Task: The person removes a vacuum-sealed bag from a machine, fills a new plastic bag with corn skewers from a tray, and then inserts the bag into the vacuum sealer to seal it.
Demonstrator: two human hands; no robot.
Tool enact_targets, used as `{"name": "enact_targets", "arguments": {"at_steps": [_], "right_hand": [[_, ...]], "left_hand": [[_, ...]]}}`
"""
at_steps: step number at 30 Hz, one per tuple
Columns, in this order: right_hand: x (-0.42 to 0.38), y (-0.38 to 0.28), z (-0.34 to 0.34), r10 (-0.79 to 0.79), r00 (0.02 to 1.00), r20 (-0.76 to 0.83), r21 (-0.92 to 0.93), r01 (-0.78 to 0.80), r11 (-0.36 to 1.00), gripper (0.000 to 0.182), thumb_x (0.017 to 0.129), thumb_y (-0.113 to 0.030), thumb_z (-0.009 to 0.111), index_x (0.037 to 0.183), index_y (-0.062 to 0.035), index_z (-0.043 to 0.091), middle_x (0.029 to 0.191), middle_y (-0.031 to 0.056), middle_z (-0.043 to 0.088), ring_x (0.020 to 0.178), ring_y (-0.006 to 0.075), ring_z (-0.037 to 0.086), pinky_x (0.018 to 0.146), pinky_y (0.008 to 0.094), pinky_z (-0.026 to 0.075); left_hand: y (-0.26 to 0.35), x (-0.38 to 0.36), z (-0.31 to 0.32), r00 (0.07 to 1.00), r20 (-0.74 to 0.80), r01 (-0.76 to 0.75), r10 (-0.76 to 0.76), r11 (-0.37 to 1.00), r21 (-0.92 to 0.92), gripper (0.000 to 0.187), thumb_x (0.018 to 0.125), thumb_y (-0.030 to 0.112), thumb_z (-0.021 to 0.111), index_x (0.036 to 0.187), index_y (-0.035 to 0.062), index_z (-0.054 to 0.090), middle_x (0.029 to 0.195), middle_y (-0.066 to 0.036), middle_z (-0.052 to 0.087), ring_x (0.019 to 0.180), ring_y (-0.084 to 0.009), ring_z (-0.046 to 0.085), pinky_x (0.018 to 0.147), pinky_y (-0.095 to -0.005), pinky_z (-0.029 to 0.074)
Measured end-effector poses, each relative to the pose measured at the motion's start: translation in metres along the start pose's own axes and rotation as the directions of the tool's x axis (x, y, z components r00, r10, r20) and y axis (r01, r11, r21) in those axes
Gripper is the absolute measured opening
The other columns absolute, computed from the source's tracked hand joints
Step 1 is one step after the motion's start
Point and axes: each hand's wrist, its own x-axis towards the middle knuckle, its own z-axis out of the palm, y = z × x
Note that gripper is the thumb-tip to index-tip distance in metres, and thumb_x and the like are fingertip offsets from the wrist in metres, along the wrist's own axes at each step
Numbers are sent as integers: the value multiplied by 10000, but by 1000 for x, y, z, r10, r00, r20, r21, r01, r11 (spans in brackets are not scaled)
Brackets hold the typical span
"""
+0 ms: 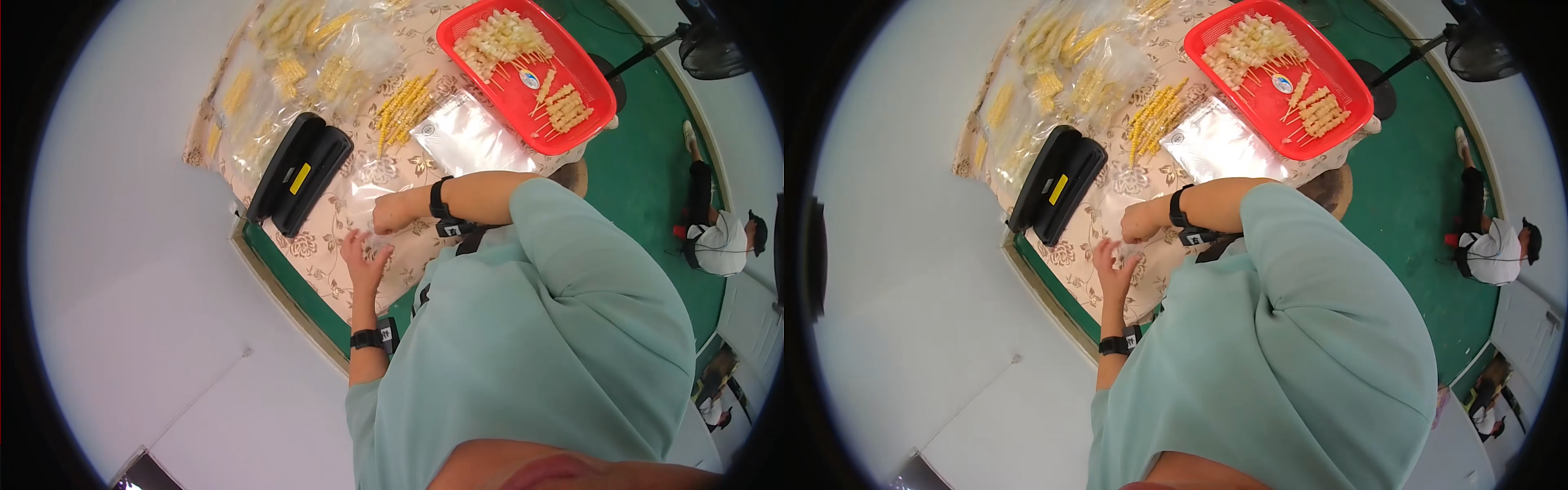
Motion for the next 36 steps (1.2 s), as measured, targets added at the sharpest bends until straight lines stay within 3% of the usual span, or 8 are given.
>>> {"name": "enact_targets", "arguments": {"at_steps": [1, 3, 5, 14, 20, 26, 33, 36], "right_hand": [[3, -2, 0, 4, 1000, -3, -1, -4, 1000, 117, 712, -173, 661, 820, -138, 688, 767, 81, 685, 747, 306, 652, 654, 423, 500], [8, -7, 0, -52, 997, -53, -38, 50, 998, 126, 711, -171, 654, 827, -143, 695, 766, 80, 689, 747, 306, 653, 656, 425, 500], [9, -8, 2, -50, 995, -82, -20, 48, 999, 147, 711, -176, 650, 847, -160, 704, 759, 77, 691, 746, 311, 655, 660, 431, 501], [-54, -19, -28, 34, 985, -170, 106, -16, 994, 222, 757, -178, 682, 967, -106, 681, 899, 105, 677, 878, 294, 640, 775, 413, 496], [-199, -19, -86, 597, 623, -506, 598, -245, 763, 157, 820, -181, 662, 878, -35, 662, 838, 128, 654, 779, 279, 628, 693, 378, 494], [-353, 7, -86, 889, 215, -404, 326, -874, 359, 186, 794, -56, 588, 957, -37, 675, 948, 143, 666, 896, 309, 634, 810, 390, 501], [-373, 29, -66, 816, 512, -270, -8, -848, 529, 256, 784, 14, 524, 1000, -37, 651, 1073, 125, 567, 1007, 321, 591, 854, 383, 496], [-364, 35, -60, 847, 497, -190, -118, -868, 483, 213, 799, -17, 522, 974, -33, 643, 1045, 121, 533, 978, 311, 595, 815, 389, 508]], "left_hand": [[-1, 1, 0, 959, 133, -278, 251, 927, 251, 492, 722, 169, 815, 1145, 70, 586, 1278, -107, 490, 1166, -243, 445, 868, -351, 465], [2, 1, 9, 980, 67, -196, 186, 960, 200, 295, 736, 196, 802, 916, 30, 638, 1061, -125, 605, 1070, -240, 535, 822, -382, 481], [-7, -2, 15, 970, 124, 227, -209, 961, -156, 219, 774, 163, 776, 881, 14, 656, 843, -101, 652, 765, -168, 626, 631, -311, 501], [-6, -1, 35, 963, 236, 111, -127, 991, 80, 126, 840, 131, 694, 855, 7, 677, 628, -49, 618, 548, -99, 538, 544, -250, 451], [-18, -4, 48, 960, 274, 48, -59, 998, 49, 105, 843, 125, 659, 838, 20, 668, 643, -97, 627, 549, -187, 589, 548, -304, 467], [-26, -6, 57, 949, 301, 74, -96, 994, 84, 135, 847, 156, 668, 851, 21, 670, 685, -99, 638, 588, -176, 596, 572, -299, 473], [-13, -6, 59, 958, 286, -58, 11, 986, 157, 241, 827, 144, 691, 1047, 59, 641, 696, -60, 603, 576, -174, 564, 550, -310, 462], [-10, -6, 57, 935, 308, -239, 173, 952, 192, 277, 807, 130, 685, 1071, 67, 628, 785, -108, 592, 632, -258, 583, 558, -365, 470]]}}
